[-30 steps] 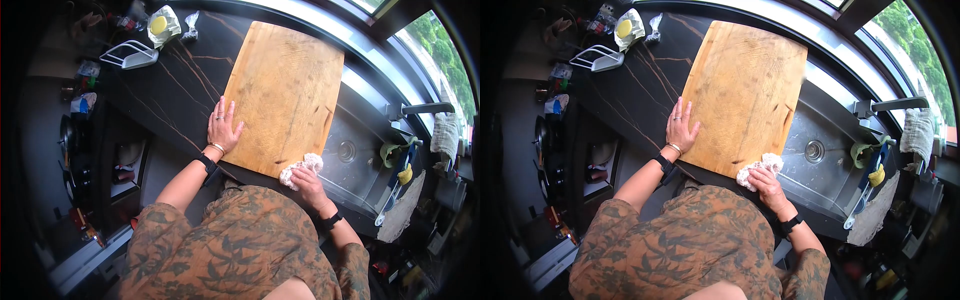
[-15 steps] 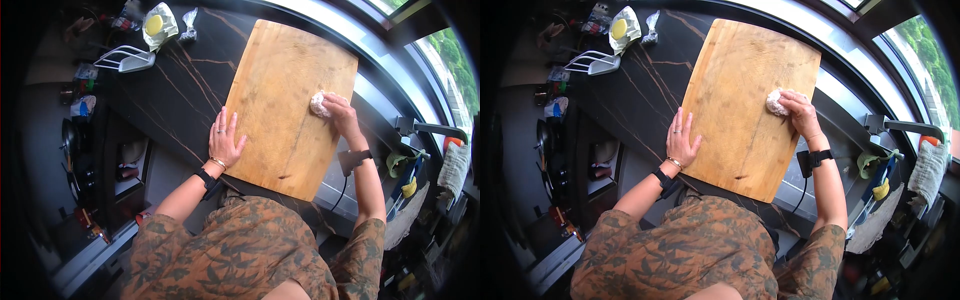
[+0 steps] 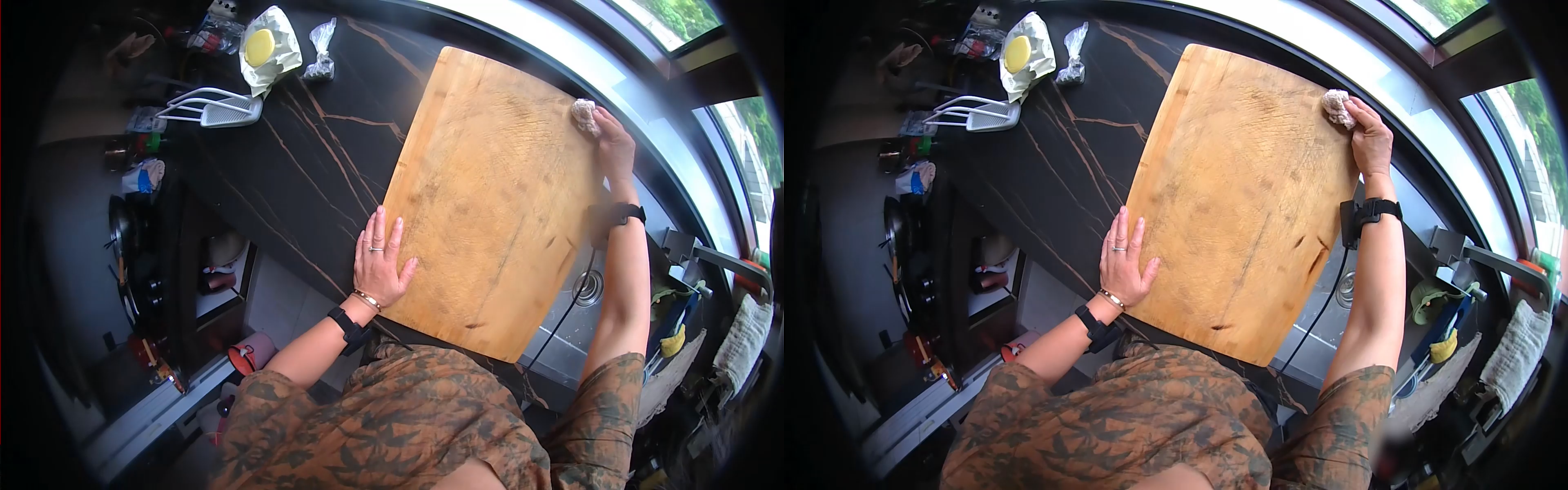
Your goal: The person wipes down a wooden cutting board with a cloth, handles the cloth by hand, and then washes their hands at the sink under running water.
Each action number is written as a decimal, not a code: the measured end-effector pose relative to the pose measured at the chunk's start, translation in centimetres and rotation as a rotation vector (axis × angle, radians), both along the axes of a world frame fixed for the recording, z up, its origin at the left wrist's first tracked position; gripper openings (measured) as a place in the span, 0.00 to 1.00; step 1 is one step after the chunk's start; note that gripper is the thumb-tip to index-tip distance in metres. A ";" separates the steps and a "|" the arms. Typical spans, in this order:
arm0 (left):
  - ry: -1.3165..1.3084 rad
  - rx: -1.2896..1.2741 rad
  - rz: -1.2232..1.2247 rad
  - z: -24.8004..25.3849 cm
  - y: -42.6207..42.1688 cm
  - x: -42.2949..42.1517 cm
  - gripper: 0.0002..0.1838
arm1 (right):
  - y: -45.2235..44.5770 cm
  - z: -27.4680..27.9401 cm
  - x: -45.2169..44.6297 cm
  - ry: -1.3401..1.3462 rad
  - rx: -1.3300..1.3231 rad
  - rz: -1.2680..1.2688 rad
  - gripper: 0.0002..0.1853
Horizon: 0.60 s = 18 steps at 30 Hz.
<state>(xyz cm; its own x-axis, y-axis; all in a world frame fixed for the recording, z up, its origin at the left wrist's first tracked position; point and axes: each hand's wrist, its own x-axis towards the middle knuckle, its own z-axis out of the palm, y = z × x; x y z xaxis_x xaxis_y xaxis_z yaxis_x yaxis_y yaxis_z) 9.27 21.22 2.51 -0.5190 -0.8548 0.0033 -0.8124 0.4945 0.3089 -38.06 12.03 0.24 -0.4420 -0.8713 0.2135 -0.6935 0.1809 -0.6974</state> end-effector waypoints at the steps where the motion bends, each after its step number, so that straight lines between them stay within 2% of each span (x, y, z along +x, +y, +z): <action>1: 0.004 0.003 -0.001 0.1 0.2 -0.1 0.41 | 0.0 0.0 0.2 -0.026 0.004 -0.011 0.18; 3: -0.006 0.017 0.004 0.1 0.4 -0.2 0.42 | 0.0 0.1 0.9 -0.078 0.005 -0.031 0.19; 5: -0.011 0.012 0.011 0.2 0.2 -0.2 0.42 | 1.0 0.1 2.5 0.055 -0.003 0.064 0.21; 8: -0.009 -0.005 0.015 0.0 0.5 -0.2 0.42 | 4.4 0.6 7.1 0.036 -0.003 0.209 0.20; 15: 0.033 -0.045 0.013 -0.9 0.7 0.1 0.41 | 15.7 2.0 18.5 0.029 -0.011 0.530 0.19; 18: 0.032 -0.086 0.013 -0.5 0.8 0.1 0.39 | 21.7 2.1 21.9 -0.087 0.021 0.655 0.18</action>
<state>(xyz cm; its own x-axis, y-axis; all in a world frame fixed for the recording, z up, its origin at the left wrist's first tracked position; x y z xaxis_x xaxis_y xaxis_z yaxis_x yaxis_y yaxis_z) 9.35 22.00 1.99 -0.5063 -0.8573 0.0933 -0.8095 0.5098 0.2913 -16.17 33.72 2.30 0.1658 -0.9694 0.1811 -0.6061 -0.2450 -0.7567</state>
